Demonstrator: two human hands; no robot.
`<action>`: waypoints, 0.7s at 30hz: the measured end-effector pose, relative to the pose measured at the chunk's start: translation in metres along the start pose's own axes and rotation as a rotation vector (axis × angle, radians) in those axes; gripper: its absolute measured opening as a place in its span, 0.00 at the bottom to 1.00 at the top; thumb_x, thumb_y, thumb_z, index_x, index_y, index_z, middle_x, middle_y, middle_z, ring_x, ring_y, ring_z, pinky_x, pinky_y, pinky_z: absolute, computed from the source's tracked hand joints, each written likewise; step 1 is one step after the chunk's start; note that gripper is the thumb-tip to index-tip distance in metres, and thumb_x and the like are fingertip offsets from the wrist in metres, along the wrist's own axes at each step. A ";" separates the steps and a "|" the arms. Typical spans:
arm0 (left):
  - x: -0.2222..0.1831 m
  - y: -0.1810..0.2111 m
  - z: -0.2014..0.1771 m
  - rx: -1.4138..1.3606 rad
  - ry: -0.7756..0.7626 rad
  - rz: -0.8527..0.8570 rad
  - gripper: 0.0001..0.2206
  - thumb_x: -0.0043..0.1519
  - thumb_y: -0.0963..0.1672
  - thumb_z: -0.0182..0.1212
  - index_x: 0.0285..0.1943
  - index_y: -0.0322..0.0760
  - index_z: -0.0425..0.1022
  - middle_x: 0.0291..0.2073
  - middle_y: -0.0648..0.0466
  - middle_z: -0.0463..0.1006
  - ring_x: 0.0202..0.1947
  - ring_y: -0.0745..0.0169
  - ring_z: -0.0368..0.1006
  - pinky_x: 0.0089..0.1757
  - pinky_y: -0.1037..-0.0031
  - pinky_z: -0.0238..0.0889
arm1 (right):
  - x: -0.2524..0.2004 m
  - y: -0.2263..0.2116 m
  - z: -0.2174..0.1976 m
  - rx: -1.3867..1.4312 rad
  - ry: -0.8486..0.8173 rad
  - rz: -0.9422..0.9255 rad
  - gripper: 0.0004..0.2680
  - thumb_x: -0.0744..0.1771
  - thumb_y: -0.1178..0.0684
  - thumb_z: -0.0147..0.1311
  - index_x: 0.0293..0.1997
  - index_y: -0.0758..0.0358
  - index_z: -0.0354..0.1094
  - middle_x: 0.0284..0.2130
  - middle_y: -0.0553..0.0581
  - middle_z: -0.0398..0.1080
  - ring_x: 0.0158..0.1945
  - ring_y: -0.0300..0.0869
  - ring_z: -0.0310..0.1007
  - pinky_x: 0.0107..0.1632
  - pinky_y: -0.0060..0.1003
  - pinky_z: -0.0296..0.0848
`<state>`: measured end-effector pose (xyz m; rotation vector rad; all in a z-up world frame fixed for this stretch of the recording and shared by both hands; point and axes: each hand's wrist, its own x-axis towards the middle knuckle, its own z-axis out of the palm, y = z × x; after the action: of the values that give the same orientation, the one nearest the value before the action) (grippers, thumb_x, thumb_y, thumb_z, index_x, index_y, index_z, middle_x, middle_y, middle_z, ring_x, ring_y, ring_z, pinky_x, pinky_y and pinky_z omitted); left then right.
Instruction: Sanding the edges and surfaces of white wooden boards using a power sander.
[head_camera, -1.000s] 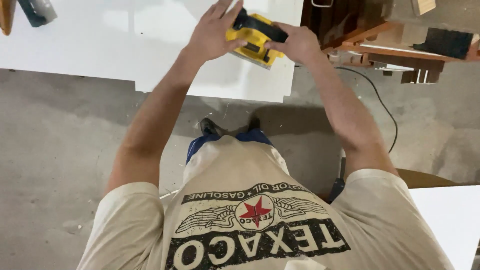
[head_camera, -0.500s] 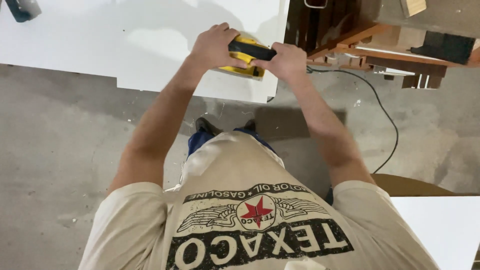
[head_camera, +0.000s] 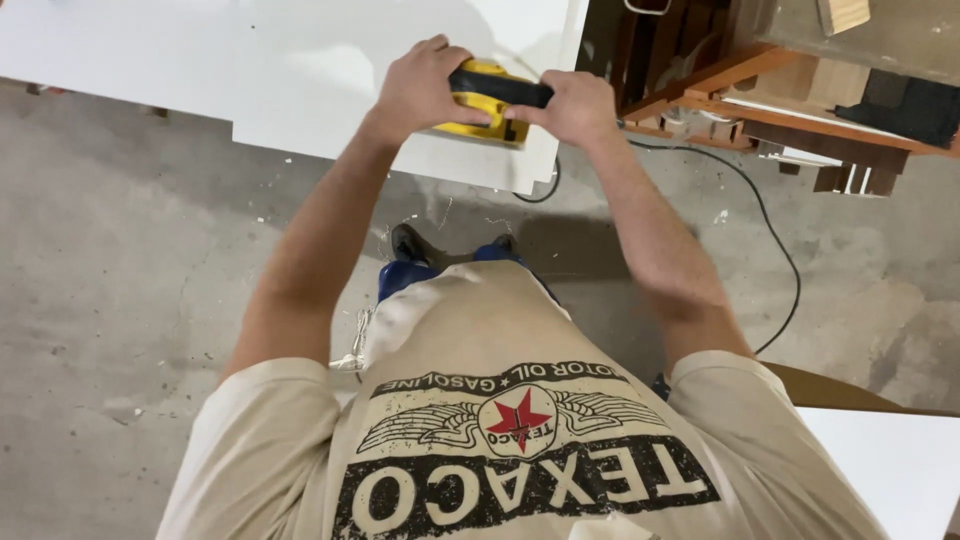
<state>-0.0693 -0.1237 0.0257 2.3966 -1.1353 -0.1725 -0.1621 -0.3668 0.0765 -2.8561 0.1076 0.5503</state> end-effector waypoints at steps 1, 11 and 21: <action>-0.008 -0.003 -0.002 -0.013 0.015 0.032 0.34 0.57 0.66 0.64 0.54 0.39 0.75 0.39 0.55 0.74 0.40 0.61 0.69 0.37 0.69 0.71 | -0.006 -0.015 -0.009 0.024 -0.098 0.028 0.20 0.67 0.24 0.53 0.46 0.49 0.69 0.29 0.43 0.73 0.31 0.38 0.74 0.35 0.33 0.75; -0.009 0.010 0.007 0.011 0.021 0.011 0.33 0.56 0.65 0.68 0.55 0.41 0.76 0.40 0.56 0.74 0.39 0.64 0.69 0.37 0.72 0.71 | -0.012 0.004 0.006 0.028 -0.092 0.017 0.19 0.68 0.26 0.51 0.48 0.49 0.69 0.34 0.45 0.72 0.38 0.39 0.74 0.39 0.34 0.74; -0.032 0.000 0.017 -0.010 0.063 0.058 0.35 0.55 0.67 0.65 0.54 0.41 0.76 0.39 0.56 0.75 0.38 0.63 0.69 0.34 0.72 0.70 | -0.033 -0.018 0.007 0.033 -0.082 -0.006 0.20 0.66 0.23 0.49 0.42 0.49 0.68 0.31 0.44 0.72 0.35 0.39 0.73 0.35 0.34 0.73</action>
<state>-0.0948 -0.1059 0.0077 2.3409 -1.1708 -0.0828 -0.1928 -0.3471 0.0861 -2.7972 0.0927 0.6567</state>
